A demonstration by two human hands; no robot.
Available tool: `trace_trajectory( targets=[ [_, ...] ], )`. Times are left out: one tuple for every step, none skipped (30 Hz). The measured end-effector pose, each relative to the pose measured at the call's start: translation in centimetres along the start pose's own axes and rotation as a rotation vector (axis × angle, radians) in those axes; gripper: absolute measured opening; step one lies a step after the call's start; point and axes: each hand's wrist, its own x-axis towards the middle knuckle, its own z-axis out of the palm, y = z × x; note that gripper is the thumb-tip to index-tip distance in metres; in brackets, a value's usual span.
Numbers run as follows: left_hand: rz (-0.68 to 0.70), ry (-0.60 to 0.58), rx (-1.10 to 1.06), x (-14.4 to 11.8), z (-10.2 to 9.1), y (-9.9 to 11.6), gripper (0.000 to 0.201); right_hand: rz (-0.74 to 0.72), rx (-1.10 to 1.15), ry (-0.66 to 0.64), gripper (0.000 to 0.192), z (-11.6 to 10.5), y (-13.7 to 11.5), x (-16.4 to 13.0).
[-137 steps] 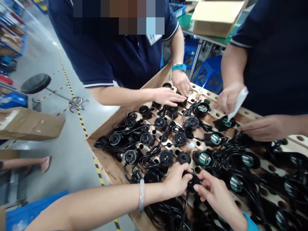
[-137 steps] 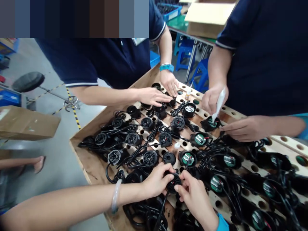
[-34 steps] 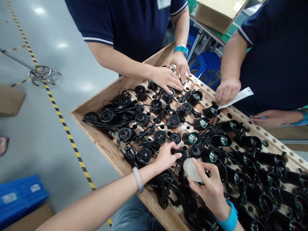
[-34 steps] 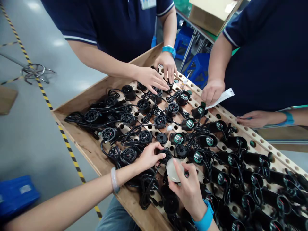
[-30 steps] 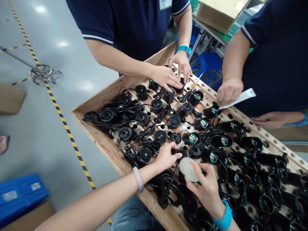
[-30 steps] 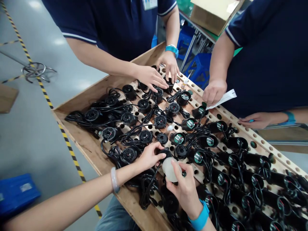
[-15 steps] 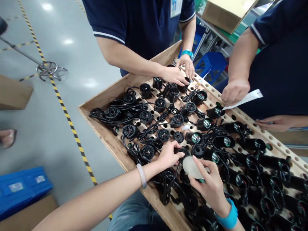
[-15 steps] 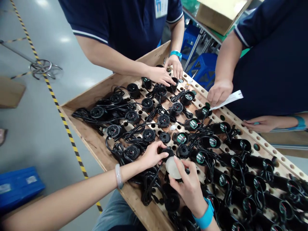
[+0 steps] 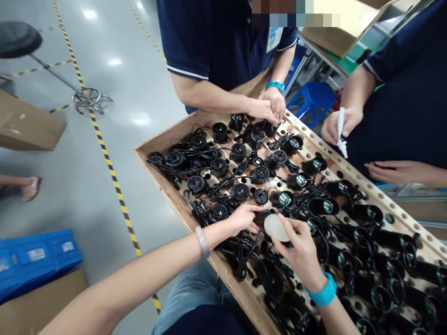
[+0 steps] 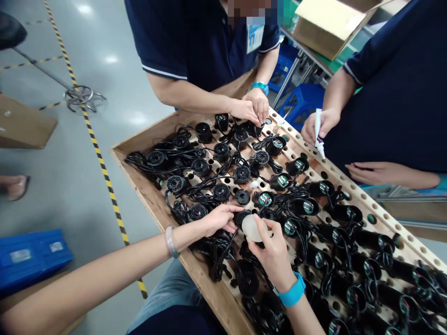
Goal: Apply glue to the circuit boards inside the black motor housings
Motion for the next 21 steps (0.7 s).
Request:
trace_trajectory(
  targets=[
    [-0.021,-0.006,-0.010,0.0,0.0,0.1,0.056,-0.011,0.006,-0.011,0.069,-0.2,-0.2,0.3],
    [-0.034,-0.006,-0.019,0.0,0.0,0.2,0.059,-0.021,0.004,-0.005,0.069,-0.4,-0.5,0.7],
    [-0.040,-0.003,-0.028,0.0,0.0,0.3,0.060,-0.027,-0.001,0.013,0.070,-0.5,-0.7,1.0],
    [-0.040,0.001,-0.037,0.0,0.0,0.3,0.060,-0.031,-0.010,0.034,0.071,-0.4,-0.8,1.2],
    [-0.039,0.003,-0.044,0.0,0.1,0.3,0.060,-0.034,-0.019,0.059,0.072,-0.2,-0.8,1.5],
    [-0.037,0.004,-0.051,0.0,0.1,0.3,0.060,-0.038,-0.023,0.072,0.073,0.1,-0.8,1.6],
    [-0.033,0.003,-0.056,0.0,0.1,0.3,0.060,-0.039,-0.022,0.069,0.073,0.5,-0.8,1.8],
    [-0.030,0.002,-0.061,0.0,0.0,0.2,0.059,-0.039,-0.015,0.053,0.072,0.8,-0.7,1.9],
    [-0.026,0.000,-0.065,0.0,0.0,0.2,0.059,-0.039,-0.005,0.029,0.071,1.1,-0.6,2.0],
    [-0.023,-0.001,-0.068,0.0,0.0,0.1,0.058,-0.038,0.007,0.007,0.070,1.3,-0.5,2.1],
    [-0.021,-0.003,-0.070,0.0,-0.1,0.1,0.058,-0.035,0.016,-0.007,0.068,1.4,-0.4,2.2],
    [-0.021,-0.003,-0.071,0.1,-0.1,0.0,0.058,-0.031,0.020,-0.012,0.068,1.3,-0.4,2.2],
    [-0.023,-0.002,-0.070,0.1,-0.1,0.0,0.059,-0.025,0.017,-0.001,0.068,1.2,-0.5,2.2],
    [-0.025,0.001,-0.068,0.2,-0.1,-0.1,0.059,-0.015,0.008,0.014,0.068,1.1,-0.6,2.1],
    [-0.027,0.005,-0.065,0.2,-0.1,-0.1,0.059,-0.004,-0.004,0.031,0.069,1.0,-0.6,2.0],
    [-0.030,0.010,-0.061,0.2,-0.1,-0.1,0.059,0.009,-0.013,0.042,0.070,0.9,-0.7,1.9],
    [-0.032,0.015,-0.056,0.2,0.0,0.0,0.059,0.019,-0.015,0.043,0.070,0.9,-0.7,1.8],
    [-0.034,0.018,-0.050,0.2,0.0,0.0,0.058,0.023,-0.010,0.035,0.069,0.9,-0.7,1.6],
    [-0.036,0.020,-0.044,0.2,0.0,0.1,0.058,0.024,-0.003,0.027,0.068,1.0,-0.7,1.5],
    [-0.038,0.022,-0.039,0.1,0.0,0.2,0.057,0.026,0.005,0.023,0.068,1.1,-0.7,1.4],
    [-0.040,0.023,-0.033,0.1,0.0,0.2,0.057,0.032,0.011,0.032,0.067,1.2,-0.6,1.4]
  ],
)
